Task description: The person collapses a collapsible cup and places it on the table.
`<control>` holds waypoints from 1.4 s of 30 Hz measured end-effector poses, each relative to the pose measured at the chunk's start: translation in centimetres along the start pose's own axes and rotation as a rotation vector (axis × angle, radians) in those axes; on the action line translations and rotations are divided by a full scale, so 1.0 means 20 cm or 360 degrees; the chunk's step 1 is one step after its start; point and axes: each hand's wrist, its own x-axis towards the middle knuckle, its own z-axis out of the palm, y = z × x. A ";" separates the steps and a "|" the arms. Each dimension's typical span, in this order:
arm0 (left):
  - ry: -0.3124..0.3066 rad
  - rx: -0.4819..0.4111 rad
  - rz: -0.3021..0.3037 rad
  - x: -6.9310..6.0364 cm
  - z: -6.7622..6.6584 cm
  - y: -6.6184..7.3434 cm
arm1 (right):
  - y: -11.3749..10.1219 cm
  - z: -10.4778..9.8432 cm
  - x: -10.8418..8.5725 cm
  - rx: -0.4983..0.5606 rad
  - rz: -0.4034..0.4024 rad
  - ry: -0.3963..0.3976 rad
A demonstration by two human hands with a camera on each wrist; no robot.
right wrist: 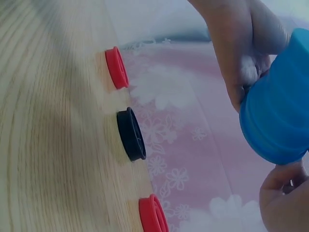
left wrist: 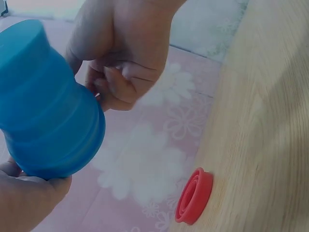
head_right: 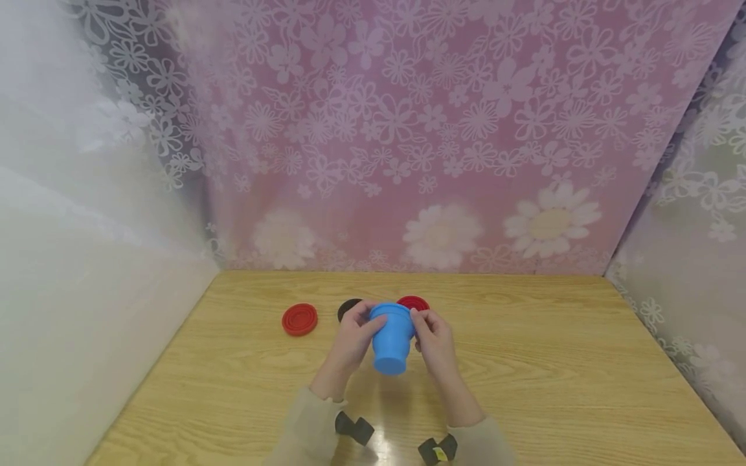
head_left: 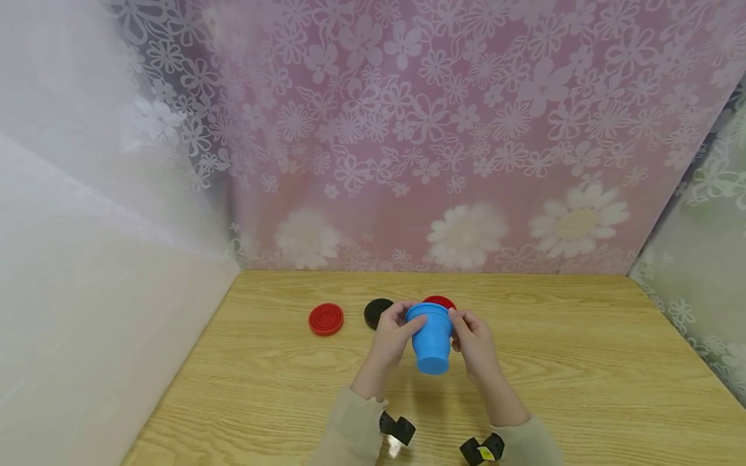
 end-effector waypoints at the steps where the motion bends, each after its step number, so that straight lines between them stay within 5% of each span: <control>1: -0.0008 -0.0016 -0.0007 0.00 0.00 0.00 | 0.00 0.00 0.00 -0.0016 0.0006 0.0005; 8: -0.0015 -0.0024 -0.0056 -0.01 0.02 0.03 | -0.02 -0.01 -0.01 -0.0068 -0.0053 -0.0113; 13: -0.0055 0.0158 -0.0035 -0.03 0.04 0.09 | -0.03 -0.03 -0.01 -0.0120 -0.0109 -0.0289; 18: -0.0087 0.0500 0.0058 -0.03 0.02 0.06 | -0.03 -0.05 0.00 -0.0183 -0.0094 -0.0291; 27: -0.0035 0.0968 0.0380 0.00 -0.01 -0.03 | -0.03 -0.06 0.00 -0.0404 -0.0178 -0.0238; 38: -0.0001 0.1302 0.0543 0.00 0.00 -0.01 | -0.01 -0.14 0.01 -0.0337 -0.0437 -0.0525; 42: 0.0029 0.1353 0.0567 0.00 0.00 -0.01 | 0.00 -0.14 0.02 -0.0427 -0.0472 -0.0523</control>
